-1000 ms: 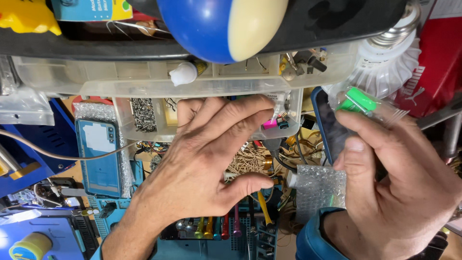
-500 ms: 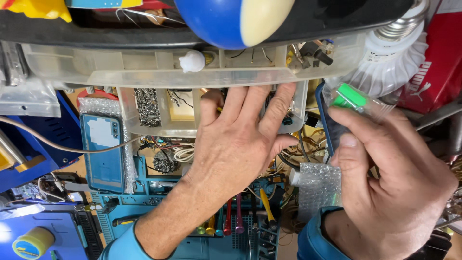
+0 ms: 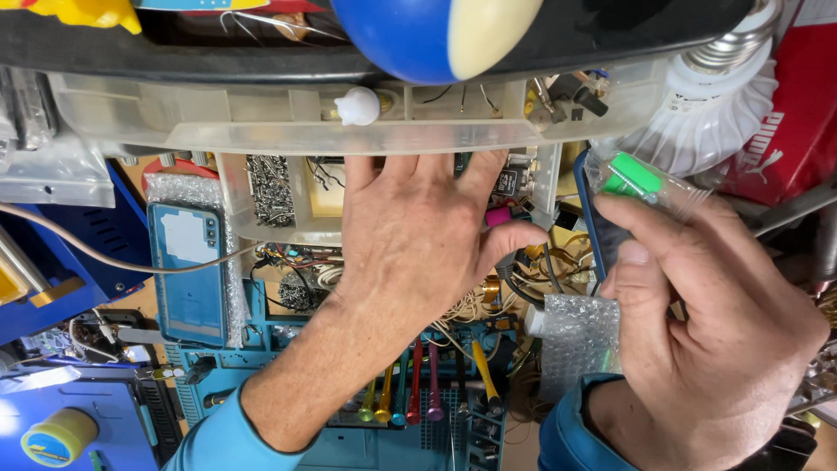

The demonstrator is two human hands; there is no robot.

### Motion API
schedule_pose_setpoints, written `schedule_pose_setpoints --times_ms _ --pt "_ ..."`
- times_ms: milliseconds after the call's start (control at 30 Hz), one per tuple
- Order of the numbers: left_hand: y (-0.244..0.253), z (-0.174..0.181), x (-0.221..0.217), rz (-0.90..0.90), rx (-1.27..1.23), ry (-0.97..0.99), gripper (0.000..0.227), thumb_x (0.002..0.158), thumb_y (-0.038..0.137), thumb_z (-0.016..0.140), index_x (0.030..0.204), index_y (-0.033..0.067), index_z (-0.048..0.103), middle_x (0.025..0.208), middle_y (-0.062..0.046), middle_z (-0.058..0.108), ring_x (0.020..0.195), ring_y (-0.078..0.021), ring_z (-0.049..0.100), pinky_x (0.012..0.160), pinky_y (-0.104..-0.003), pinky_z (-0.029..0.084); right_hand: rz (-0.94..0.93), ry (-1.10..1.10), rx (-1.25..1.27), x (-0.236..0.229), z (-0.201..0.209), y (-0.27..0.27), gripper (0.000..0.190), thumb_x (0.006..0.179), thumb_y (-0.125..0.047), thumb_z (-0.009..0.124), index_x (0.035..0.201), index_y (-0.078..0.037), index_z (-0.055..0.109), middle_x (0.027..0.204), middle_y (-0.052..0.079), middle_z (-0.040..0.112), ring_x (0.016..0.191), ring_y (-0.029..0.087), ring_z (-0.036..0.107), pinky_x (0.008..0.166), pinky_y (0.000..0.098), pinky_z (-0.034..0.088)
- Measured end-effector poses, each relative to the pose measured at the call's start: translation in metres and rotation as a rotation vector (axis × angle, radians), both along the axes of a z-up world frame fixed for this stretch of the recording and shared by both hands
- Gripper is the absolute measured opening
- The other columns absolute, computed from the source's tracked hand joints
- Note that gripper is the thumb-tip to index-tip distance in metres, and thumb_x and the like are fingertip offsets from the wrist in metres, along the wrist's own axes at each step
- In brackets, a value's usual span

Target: The person sorts through a cluttered plastic organizer drawer, moving aside various small electronic components, wires, and tools. They pick up and examine a green circuit board before placing it back into the drawer.

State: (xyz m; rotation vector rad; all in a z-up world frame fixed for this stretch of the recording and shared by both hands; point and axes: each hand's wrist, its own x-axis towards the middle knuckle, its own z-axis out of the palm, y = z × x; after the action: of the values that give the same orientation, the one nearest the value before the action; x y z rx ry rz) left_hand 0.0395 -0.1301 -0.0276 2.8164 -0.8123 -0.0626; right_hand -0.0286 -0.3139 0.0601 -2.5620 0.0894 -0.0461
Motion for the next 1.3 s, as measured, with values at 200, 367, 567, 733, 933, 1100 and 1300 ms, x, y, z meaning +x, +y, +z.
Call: schedule_pose_setpoints --times_ms 200,367,567,733,933,1100,1300 --pt "0.013 0.023 -0.003 -0.143 -0.125 0.040 0.050 0.099 0.037 0.093 0.137 0.0112 0.075 0.116 -0.009 0.052 0.110 -0.0301 0.055 0.088 -0.049 0.043 -0.005 -0.019 0.034 0.003 -0.001 0.002 0.038 0.114 0.032 0.053 0.128 0.016 0.085 0.127 0.029 0.081 0.077 0.025 0.073 0.073 0.0373 0.056" --pt "0.016 0.007 -0.010 -0.176 -0.101 0.143 0.051 0.108 0.058 0.060 0.131 0.0161 0.079 0.120 -0.008 0.047 0.115 -0.0308 0.048 0.090 -0.055 0.038 0.003 -0.017 0.053 0.005 -0.001 0.003 0.034 0.118 0.026 0.053 0.128 0.015 0.084 0.114 0.029 0.078 0.076 0.028 0.071 0.069 0.0413 0.054" --pt "0.028 0.018 -0.008 -0.126 -0.095 0.066 0.059 0.101 0.055 0.075 0.145 0.0150 0.078 0.132 -0.015 0.049 0.124 -0.0346 0.049 0.091 -0.055 0.041 0.032 0.036 0.018 0.006 -0.003 -0.003 0.032 0.123 0.019 0.053 0.133 0.011 0.083 0.111 0.024 0.078 0.078 0.029 0.072 0.067 0.0437 0.055" --pt "0.043 0.026 -0.026 -0.058 -0.177 0.164 0.066 0.090 0.027 0.080 0.152 0.0102 0.064 0.119 -0.013 0.048 0.105 -0.0327 0.048 0.084 -0.052 0.039 -0.020 -0.011 0.097 0.005 -0.011 -0.003 0.028 0.122 0.019 0.056 0.130 0.014 0.082 0.097 0.022 0.073 0.072 0.026 0.069 0.064 0.0397 0.051" --pt "0.065 0.032 -0.048 -0.062 -0.321 0.224 0.037 0.104 0.018 0.073 0.139 0.0058 0.071 0.119 -0.012 0.060 0.100 -0.0315 0.052 0.082 -0.049 0.038 -0.039 -0.013 0.143 0.007 -0.013 0.001 0.025 0.122 0.011 0.057 0.132 0.013 0.080 0.096 0.021 0.073 0.073 0.025 0.069 0.066 0.0378 0.054" --pt "0.086 0.033 -0.066 0.023 -0.436 0.226 0.038 0.106 0.012 0.071 0.144 0.0125 0.070 0.124 -0.012 0.062 0.097 -0.0296 0.056 0.085 -0.048 0.038 -0.022 -0.060 0.162 0.008 -0.020 0.005 0.020 0.121 0.012 0.061 0.129 0.015 0.079 0.103 0.028 0.075 0.073 0.028 0.067 0.073 0.0409 0.052" --pt "0.097 0.038 -0.072 0.085 -0.480 0.263 0.029 0.109 0.009 0.065 0.137 0.0106 0.075 0.118 -0.012 0.060 0.095 -0.0292 0.058 0.080 -0.044 0.037 0.031 -0.128 0.083 0.009 -0.030 0.005 0.018 0.127 0.011 0.060 0.127 0.020 0.075 0.122 0.038 0.076 0.110 0.047 0.075 0.092 0.0516 0.057"
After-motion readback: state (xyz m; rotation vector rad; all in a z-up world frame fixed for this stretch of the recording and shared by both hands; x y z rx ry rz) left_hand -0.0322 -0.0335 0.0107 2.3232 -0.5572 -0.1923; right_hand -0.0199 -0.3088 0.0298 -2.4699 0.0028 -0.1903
